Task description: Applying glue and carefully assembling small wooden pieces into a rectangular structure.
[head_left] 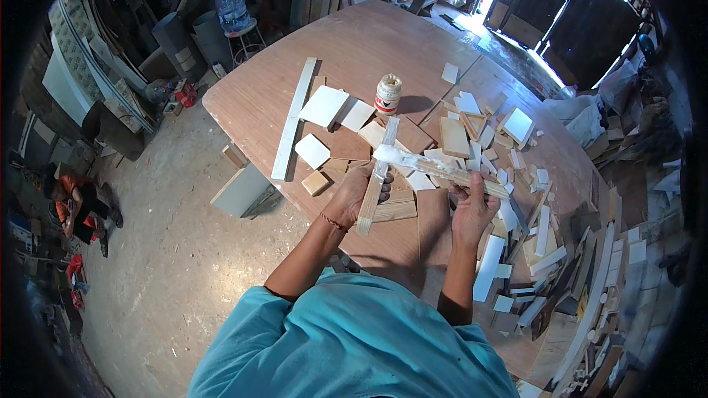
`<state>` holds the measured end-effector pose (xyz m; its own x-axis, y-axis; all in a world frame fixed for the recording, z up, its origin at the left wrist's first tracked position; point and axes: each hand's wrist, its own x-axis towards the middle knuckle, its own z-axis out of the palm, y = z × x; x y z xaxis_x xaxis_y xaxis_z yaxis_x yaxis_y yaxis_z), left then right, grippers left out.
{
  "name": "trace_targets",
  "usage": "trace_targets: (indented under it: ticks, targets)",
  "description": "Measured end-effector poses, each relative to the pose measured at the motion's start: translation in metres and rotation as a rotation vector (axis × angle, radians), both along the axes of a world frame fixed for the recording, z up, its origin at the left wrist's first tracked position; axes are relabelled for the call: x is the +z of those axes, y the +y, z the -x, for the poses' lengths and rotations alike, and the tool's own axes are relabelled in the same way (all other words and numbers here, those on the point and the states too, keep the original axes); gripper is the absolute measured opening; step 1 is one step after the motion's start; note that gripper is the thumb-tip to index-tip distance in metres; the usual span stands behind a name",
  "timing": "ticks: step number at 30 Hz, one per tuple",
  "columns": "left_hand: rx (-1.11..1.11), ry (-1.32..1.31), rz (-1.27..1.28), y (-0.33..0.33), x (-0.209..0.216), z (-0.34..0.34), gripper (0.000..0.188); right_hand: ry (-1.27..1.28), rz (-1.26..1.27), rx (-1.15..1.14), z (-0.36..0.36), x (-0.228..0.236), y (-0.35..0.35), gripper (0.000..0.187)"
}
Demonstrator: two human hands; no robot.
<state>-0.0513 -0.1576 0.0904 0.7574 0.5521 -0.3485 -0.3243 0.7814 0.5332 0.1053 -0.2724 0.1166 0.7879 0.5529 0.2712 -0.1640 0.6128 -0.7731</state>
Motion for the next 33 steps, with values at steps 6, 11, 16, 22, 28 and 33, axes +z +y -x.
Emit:
trace_targets:
  ticks: [6, 11, 16, 22, 28, 33]
  targets:
    - [0.037, 0.073, -0.029, -0.001, 0.002, -0.003, 0.023, 0.075, 0.086, 0.005, -0.005, -0.001, 0.002, 0.011]
    - [0.048, 0.068, -0.044, -0.001, 0.001, -0.003, 0.024, 0.176, 0.133, 0.003, -0.004, -0.006, -0.001, 0.010]
    - [0.093, 0.152, -0.081, -0.002, 0.009, -0.002, 0.024, 0.177, 0.193, 0.107, 0.003, -0.008, -0.014, 0.005]
    - [0.086, 0.071, -0.070, 0.000, 0.005, 0.002, 0.024, 0.193, 0.230, 0.157, 0.017, 0.011, -0.028, 0.007]
    - [0.097, 0.057, 0.068, -0.002, 0.012, -0.004, 0.026, 0.248, 0.151, 0.189, 0.003, -0.004, -0.026, 0.007]
    - [0.129, 0.167, -0.030, -0.011, 0.031, -0.004, 0.028, 0.285, 0.177, 0.104, 0.015, -0.003, -0.008, 0.008]
